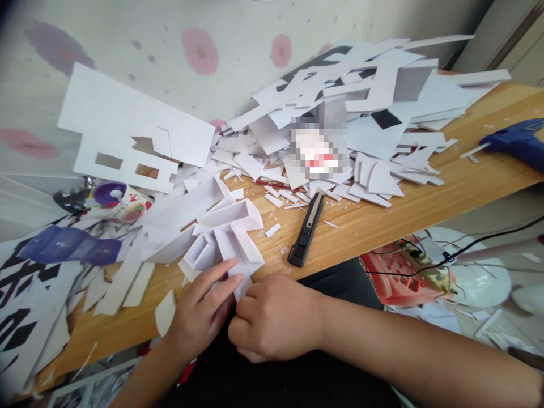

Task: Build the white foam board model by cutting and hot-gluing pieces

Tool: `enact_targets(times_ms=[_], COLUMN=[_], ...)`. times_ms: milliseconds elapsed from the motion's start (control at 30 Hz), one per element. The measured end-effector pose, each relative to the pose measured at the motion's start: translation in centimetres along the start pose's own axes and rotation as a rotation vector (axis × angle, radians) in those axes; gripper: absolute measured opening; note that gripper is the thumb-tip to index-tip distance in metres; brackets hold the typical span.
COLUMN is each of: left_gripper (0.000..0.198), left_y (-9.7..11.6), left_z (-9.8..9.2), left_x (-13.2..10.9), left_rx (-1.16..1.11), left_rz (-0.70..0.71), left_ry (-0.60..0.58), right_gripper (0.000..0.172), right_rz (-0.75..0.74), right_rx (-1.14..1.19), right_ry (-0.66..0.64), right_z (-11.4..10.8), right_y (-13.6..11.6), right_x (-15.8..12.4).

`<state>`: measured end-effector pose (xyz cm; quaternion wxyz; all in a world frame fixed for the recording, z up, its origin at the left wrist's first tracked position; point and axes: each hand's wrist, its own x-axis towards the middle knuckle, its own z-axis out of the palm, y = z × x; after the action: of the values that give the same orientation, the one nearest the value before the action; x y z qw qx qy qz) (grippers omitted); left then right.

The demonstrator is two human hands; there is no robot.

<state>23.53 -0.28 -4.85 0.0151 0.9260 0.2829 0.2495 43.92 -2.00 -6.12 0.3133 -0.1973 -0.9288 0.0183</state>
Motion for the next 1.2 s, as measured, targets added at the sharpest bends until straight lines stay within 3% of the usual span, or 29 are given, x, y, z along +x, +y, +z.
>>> enact_targets(times_ms=[133,333,467,567,633,667,733,867,967,1200], left_gripper=[0.038,0.041,0.048,0.052,0.055,0.058,0.062,0.06,0.057,0.054], left_y=[0.6,1.0,1.3,1.5,1.6,1.7,1.6,1.6,1.7,1.6], left_z=[0.3,0.8,1.3,1.7,2.0,2.2,2.7,3.6,4.0,3.9], left_x=[-0.2,-0.6,-0.5,-0.2,0.0,0.0,-0.1,-0.3,-0.4,-0.7], left_rx=[-0.071,-0.154,-0.19,-0.193,-0.213,-0.224,-0.241,-0.228,-0.188,-0.166], left_rz=[0.075,-0.005,-0.044,-0.041,-0.049,-0.056,-0.059,-0.03,-0.026,0.016], left_ry=[-0.023,-0.12,-0.072,-0.025,0.02,0.046,0.097,0.182,0.19,0.046], right_gripper=[0.024,0.026,0.039,0.027,0.028,0.033,0.039,0.05,0.053,0.043], right_rz=[0.006,0.051,0.053,0.195,0.388,0.458,0.538,0.488,0.442,0.373], right_rx=[0.031,0.079,0.211,0.176,0.013,-0.077,-0.279,-0.518,-0.557,-0.542], right_ry=[-0.015,-0.028,0.032,0.181,0.182,0.154,-0.033,-0.367,-0.445,-0.502], right_z=[0.1,0.4,-1.2,-3.5,-5.0,-5.5,-6.3,-6.7,-6.4,-6.1], right_y=[0.0,-0.1,-0.1,1.0,2.5,3.4,5.3,7.5,7.6,8.1], right_x=[-0.3,-0.4,-0.6,-2.3,-4.2,-5.3,-7.2,-8.8,-8.4,-6.7])
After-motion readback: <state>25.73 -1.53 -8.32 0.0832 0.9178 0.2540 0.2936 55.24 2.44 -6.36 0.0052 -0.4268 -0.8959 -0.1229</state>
